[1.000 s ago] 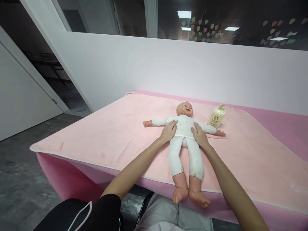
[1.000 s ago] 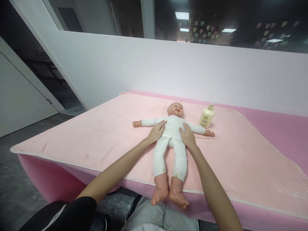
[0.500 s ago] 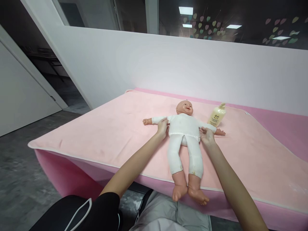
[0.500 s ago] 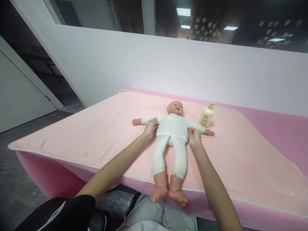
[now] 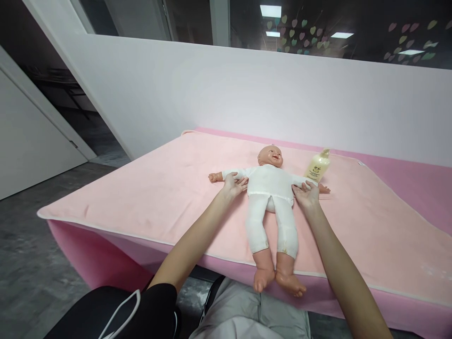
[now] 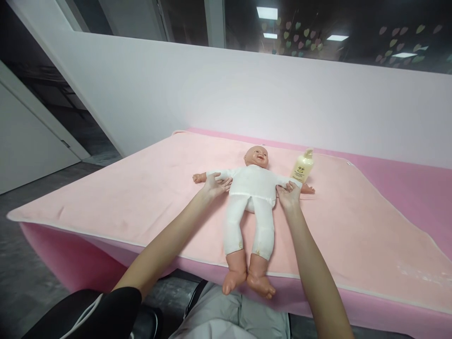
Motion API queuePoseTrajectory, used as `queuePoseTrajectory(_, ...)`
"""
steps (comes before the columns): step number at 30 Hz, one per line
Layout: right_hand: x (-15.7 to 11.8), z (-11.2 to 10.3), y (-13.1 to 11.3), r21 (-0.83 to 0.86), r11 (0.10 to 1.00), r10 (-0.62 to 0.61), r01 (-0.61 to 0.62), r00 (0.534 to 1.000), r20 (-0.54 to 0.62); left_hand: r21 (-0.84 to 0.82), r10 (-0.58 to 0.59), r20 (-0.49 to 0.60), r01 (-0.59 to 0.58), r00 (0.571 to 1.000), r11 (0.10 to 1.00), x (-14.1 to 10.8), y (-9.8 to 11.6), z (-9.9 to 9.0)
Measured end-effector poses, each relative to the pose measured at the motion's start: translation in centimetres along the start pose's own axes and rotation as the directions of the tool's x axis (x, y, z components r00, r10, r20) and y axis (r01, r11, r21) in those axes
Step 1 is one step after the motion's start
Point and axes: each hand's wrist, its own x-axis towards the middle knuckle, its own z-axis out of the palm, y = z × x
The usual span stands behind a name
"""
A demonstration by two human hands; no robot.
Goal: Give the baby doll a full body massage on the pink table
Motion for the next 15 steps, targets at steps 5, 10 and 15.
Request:
queuePoseTrajectory(5, -1.1, 0.3, 0.8, -0.546, 0.811, -0.218, 0.208, 0.975, 0.048, 0.259, 0.226, 0.05, -0.231, 0.973, 0.938, 0.0, -1.5, 0.0)
queuePoseTrajectory(10, -3.1, 1.8, 2.7, -0.737, -0.074, -0.461, 0.672, 0.632, 0.623, 0.535, 0.488, 0.697, -0.834, 0.526, 0.135, -0.9, -3.9, 0.8)
queuePoseTrajectory(15, -1.5, 1.8, 3.1, -0.669, -0.188, -0.224, 0.719, 0.632, 0.742, 0.466, 0.12, 0.884, -0.834, 0.452, -0.294, 0.3, -3.4, 0.7)
